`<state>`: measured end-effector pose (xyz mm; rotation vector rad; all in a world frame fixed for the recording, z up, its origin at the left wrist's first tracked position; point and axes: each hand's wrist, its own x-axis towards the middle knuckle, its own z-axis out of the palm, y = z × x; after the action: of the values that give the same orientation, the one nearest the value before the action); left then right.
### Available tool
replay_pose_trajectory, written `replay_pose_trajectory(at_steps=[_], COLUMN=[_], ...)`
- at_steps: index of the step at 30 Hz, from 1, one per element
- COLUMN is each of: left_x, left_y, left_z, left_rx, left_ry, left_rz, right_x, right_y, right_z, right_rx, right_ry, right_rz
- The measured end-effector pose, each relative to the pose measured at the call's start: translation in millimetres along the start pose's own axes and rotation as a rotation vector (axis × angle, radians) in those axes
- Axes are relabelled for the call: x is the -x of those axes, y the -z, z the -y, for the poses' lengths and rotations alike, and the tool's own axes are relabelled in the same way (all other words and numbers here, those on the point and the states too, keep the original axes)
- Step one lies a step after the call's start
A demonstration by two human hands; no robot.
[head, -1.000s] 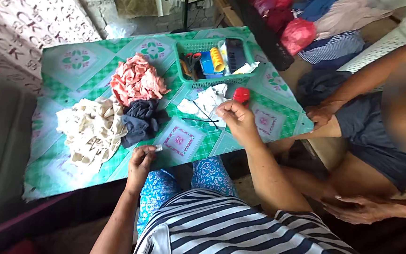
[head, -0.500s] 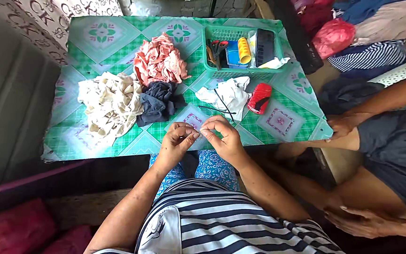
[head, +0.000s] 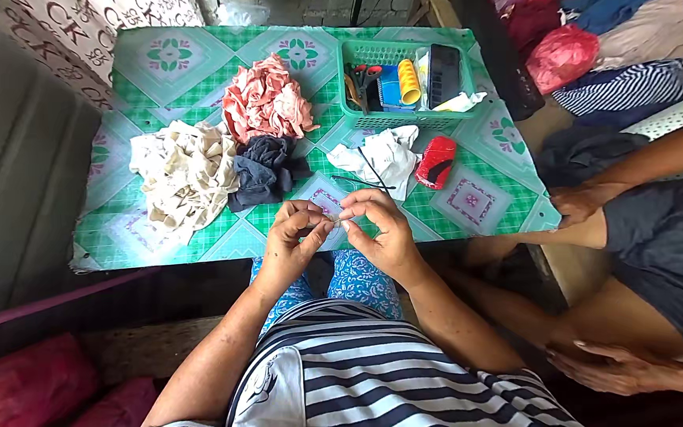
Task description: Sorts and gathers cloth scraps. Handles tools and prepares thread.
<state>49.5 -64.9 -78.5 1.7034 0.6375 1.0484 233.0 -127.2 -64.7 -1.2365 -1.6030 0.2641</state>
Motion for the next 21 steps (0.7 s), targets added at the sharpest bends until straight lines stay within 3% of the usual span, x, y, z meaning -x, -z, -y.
replay_pose_trajectory(at_steps=[13, 21], left_x=[0, 0], left_y=[2, 27], left_z=[4, 22], left_rx=[-0.006, 0.079], left_ry=[0.008, 0.107], left_rz=[-0.003, -0.120], right_x=[-3, 4], right_y=[5, 29], right_z=[-2, -2], right_rx=[-0.015, -0.070], right_ry=[0.031, -0.023], right_rz=[-0.053, -0.080])
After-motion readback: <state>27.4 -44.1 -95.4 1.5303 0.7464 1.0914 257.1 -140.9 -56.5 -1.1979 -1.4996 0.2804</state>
